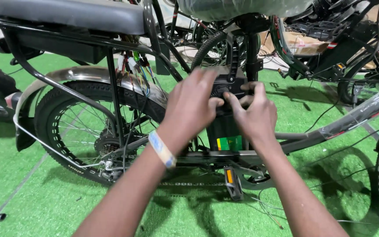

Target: Managing and securing electrical wiring on a bicycle frame using zip ties

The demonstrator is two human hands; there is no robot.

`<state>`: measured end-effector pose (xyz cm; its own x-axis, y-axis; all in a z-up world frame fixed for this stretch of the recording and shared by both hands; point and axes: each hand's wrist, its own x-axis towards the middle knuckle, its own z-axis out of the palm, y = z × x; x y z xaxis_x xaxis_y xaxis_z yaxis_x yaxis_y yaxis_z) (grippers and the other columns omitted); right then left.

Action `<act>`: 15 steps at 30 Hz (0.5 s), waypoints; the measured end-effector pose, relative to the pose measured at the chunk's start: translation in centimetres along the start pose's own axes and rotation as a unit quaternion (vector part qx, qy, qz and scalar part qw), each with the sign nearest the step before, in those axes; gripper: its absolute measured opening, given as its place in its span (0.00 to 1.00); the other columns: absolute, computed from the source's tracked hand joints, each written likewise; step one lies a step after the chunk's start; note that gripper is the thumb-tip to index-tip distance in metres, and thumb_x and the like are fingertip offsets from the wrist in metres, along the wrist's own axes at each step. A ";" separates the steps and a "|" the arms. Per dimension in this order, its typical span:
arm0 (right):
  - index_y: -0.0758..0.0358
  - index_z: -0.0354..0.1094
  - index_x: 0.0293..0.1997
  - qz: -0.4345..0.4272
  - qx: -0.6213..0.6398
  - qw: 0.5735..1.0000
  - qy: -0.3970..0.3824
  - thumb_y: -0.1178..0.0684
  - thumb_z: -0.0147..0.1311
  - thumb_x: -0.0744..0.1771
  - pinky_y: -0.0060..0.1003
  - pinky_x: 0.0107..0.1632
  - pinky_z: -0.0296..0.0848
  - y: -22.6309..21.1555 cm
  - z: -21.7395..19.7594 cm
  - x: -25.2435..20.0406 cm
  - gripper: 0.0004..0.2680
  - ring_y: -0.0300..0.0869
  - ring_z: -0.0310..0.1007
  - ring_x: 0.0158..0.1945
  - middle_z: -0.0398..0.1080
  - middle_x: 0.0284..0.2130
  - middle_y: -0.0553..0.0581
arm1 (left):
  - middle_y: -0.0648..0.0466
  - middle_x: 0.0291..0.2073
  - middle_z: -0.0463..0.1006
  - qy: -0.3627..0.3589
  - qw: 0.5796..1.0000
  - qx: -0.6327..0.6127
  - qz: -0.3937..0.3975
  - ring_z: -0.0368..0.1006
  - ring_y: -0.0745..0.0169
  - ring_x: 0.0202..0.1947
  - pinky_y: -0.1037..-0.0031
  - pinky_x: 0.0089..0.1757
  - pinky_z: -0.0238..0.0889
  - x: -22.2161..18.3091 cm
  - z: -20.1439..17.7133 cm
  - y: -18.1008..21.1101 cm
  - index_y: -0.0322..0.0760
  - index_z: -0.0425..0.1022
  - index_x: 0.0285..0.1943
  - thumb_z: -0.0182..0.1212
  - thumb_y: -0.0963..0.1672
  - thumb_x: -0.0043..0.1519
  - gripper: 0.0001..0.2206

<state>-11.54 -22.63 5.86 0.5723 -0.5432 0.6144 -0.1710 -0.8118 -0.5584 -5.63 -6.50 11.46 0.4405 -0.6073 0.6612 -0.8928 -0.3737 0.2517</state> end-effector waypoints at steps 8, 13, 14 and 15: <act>0.53 0.65 0.33 0.051 0.017 0.999 0.001 0.38 0.62 0.61 0.47 0.42 0.70 -0.4 0.4 0.8 0.13 0.52 0.75 0.31 0.71 0.16 0.47 | 0.43 0.26 0.79 -0.056 0.982 0.176 0.034 0.78 0.33 0.33 0.51 0.38 0.69 4.7 4.1 -4.7 0.35 0.80 0.35 0.67 0.47 0.44 0.14; 0.50 0.67 0.32 0.039 0.035 0.998 -0.014 0.42 0.65 0.59 0.45 0.43 0.70 -0.4 0.0 0.7 0.11 0.50 0.75 0.33 0.71 0.17 0.46 | 0.44 0.21 0.78 -0.036 0.982 0.181 0.034 0.78 0.35 0.29 0.55 0.34 0.70 5.1 5.0 -5.6 0.38 0.80 0.30 0.70 0.50 0.45 0.14; 0.51 0.67 0.32 0.050 0.033 0.998 -0.023 0.42 0.63 0.60 0.44 0.44 0.70 -0.7 -0.3 0.6 0.10 0.50 0.75 0.34 0.72 0.18 0.46 | 0.43 0.21 0.78 -0.035 0.984 0.171 0.032 0.77 0.34 0.29 0.54 0.34 0.70 5.1 5.4 -5.8 0.37 0.79 0.29 0.69 0.50 0.45 0.13; 0.52 0.67 0.32 0.059 0.031 0.997 -0.031 0.42 0.61 0.61 0.43 0.44 0.70 -1.1 -0.5 0.6 0.10 0.49 0.75 0.35 0.73 0.19 0.47 | 0.42 0.20 0.77 -0.032 0.986 0.161 0.029 0.77 0.33 0.28 0.53 0.34 0.70 5.2 5.6 -6.1 0.36 0.79 0.28 0.68 0.49 0.46 0.12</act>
<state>-11.42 -22.23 7.11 0.5998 -0.6188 0.5073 -0.1910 -0.7264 -0.6602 2.61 -11.30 9.37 0.4030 -0.6733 0.6198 -0.8450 -0.5339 -0.0305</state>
